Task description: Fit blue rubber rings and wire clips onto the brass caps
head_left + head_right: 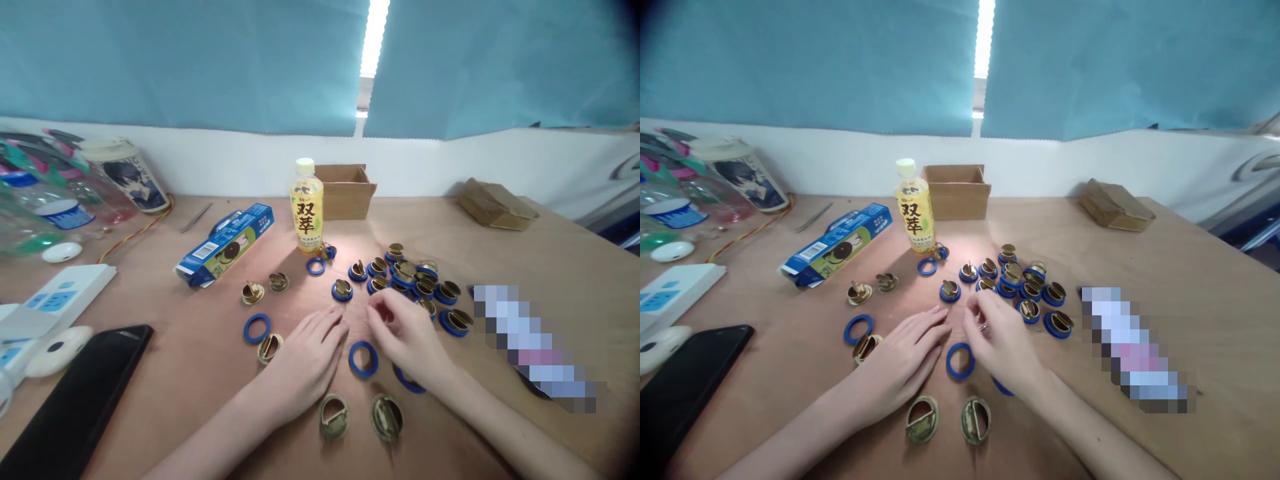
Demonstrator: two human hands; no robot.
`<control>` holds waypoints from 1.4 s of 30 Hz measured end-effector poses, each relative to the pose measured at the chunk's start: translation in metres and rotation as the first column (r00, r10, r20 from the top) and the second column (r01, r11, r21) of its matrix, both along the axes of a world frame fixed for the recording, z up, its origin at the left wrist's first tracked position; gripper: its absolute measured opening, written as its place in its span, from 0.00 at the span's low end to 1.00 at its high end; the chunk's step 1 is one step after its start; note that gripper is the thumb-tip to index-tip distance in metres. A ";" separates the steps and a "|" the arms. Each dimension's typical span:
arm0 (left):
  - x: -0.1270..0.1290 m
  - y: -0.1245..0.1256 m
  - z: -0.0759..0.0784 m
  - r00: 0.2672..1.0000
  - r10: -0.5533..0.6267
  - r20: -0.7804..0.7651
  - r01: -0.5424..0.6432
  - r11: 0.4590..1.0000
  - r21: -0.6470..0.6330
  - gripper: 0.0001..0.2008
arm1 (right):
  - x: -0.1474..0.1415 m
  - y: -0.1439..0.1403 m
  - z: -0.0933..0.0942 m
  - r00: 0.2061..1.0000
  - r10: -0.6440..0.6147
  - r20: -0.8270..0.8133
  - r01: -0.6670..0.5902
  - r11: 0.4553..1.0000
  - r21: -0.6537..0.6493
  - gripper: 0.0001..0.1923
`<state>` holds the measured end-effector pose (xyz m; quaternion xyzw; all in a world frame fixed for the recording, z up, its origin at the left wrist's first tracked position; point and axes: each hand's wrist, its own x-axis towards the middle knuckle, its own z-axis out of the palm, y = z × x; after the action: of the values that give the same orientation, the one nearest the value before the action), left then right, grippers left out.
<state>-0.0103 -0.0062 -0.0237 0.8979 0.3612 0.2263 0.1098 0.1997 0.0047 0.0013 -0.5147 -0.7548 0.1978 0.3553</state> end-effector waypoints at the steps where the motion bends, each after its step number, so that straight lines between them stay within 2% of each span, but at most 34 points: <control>1: 0.000 0.000 0.000 1.000 0.000 -0.007 0.000 1.000 -0.001 0.17 | 0.004 0.005 0.002 0.999 -0.031 0.018 0.031 1.000 0.001 0.06; 5: 0.001 0.000 0.002 0.999 -0.003 -0.033 0.003 1.000 -0.001 0.16 | 0.020 0.019 0.003 0.993 -0.081 0.088 0.084 0.996 -0.038 0.05; 11: 0.003 -0.001 0.002 0.997 -0.007 -0.079 0.010 0.999 0.032 0.15 | 0.024 0.022 -0.003 0.976 0.021 0.217 0.008 0.991 -0.134 0.05; 16: 0.002 -0.002 0.000 0.992 -0.016 -0.127 0.022 0.999 0.046 0.16 | 0.022 0.020 -0.003 0.967 0.013 0.253 0.034 0.983 -0.181 0.02; 21: 0.001 -0.003 0.000 0.990 -0.020 -0.141 0.027 0.999 0.047 0.15 | 0.023 0.020 -0.001 0.945 0.068 0.320 0.005 0.975 -0.221 0.11; 25: 0.001 -0.002 0.003 0.991 -0.027 -0.133 0.033 0.998 0.045 0.15 | 0.021 0.019 -0.002 0.939 0.079 0.335 0.015 0.962 -0.272 0.10; 33: 0.003 0.000 0.002 0.994 -0.014 -0.110 0.021 0.998 0.064 0.15 | 0.015 0.017 -0.003 0.913 0.103 0.396 -0.016 0.976 -0.219 0.11; 42: 0.003 0.000 0.003 0.990 -0.027 -0.140 0.039 0.996 0.084 0.15 | 0.011 0.017 -0.016 0.900 0.112 0.421 -0.034 0.981 -0.190 0.10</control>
<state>-0.0077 -0.0066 -0.0205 0.9213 0.3428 0.1772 0.0491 0.2103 0.0216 -0.0147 -0.5464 -0.8126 0.1595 0.1253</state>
